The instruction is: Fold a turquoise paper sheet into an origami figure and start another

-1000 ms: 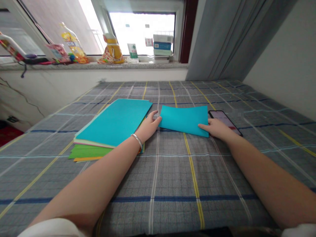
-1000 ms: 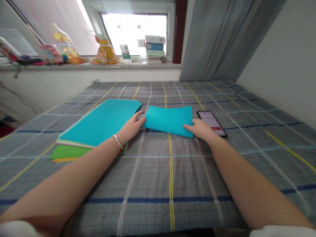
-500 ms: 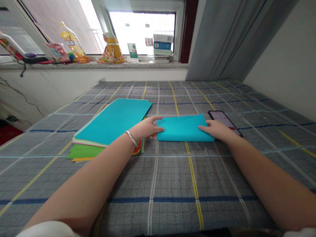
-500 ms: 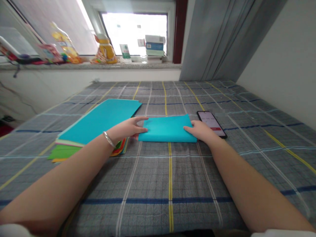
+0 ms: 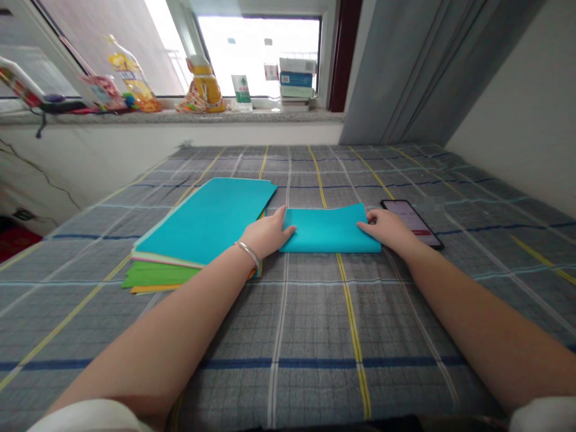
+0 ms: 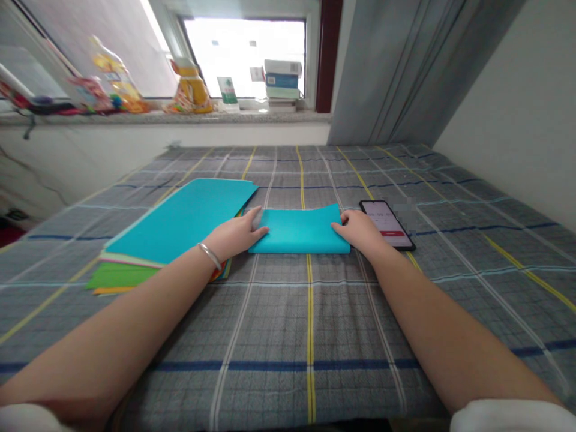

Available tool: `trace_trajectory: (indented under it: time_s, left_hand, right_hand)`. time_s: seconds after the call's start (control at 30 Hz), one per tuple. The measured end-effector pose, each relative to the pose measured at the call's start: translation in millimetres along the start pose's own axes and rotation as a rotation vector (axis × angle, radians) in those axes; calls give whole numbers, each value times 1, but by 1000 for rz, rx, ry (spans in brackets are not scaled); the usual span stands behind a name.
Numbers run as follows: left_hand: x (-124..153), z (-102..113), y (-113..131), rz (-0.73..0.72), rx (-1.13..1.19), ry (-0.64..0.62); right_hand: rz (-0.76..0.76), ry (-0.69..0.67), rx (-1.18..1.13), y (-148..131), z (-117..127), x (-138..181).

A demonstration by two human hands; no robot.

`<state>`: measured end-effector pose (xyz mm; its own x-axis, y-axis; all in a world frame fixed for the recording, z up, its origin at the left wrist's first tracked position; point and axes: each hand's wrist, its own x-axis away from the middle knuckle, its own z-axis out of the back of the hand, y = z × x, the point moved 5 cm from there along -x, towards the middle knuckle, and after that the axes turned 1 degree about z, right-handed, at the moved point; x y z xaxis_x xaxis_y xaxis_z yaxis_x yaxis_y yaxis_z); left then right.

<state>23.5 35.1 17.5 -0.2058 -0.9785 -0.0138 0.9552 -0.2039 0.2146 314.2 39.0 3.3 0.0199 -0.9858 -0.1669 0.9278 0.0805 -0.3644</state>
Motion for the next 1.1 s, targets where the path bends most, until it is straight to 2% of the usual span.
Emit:
trace_trajectory:
  time_s: [0.1, 0.17, 0.3, 0.4, 0.57, 0.7, 0.87, 0.97, 1.1]
  left_hand:
    - [-6, -4, 2, -96, 5, 55]
    - [-11, -8, -2, -79, -33, 89]
    - [-19, -17, -7, -93, -17, 47]
    - [-21, -18, -8, -104, 37, 7]
    - [-20, -14, -13, -43, 290, -20]
    - [-17, -13, -15, 20, 532, -2]
    - [-14, -8, -19, 123, 759, 128]
    - [-14, -4, -24, 154, 901, 225]
    - [-13, -2, -26, 142, 964, 313]
  right_hand:
    - [-42, 18, -112, 6, -4, -3]
    - [-76, 24, -210, 10, -7, -5]
    - [-167, -26, -395, 18, -15, -9]
    - [-164, -117, -614, 15, -19, -9]
    - [-63, -259, -820, 5, -19, -2]
    - [-48, -288, -917, 0, -16, 6]
    - [-25, -248, -1055, -7, -11, 11]
    - [-23, -243, -1050, -10, -10, 13]
    - [-13, -231, -1002, -12, -9, 16]
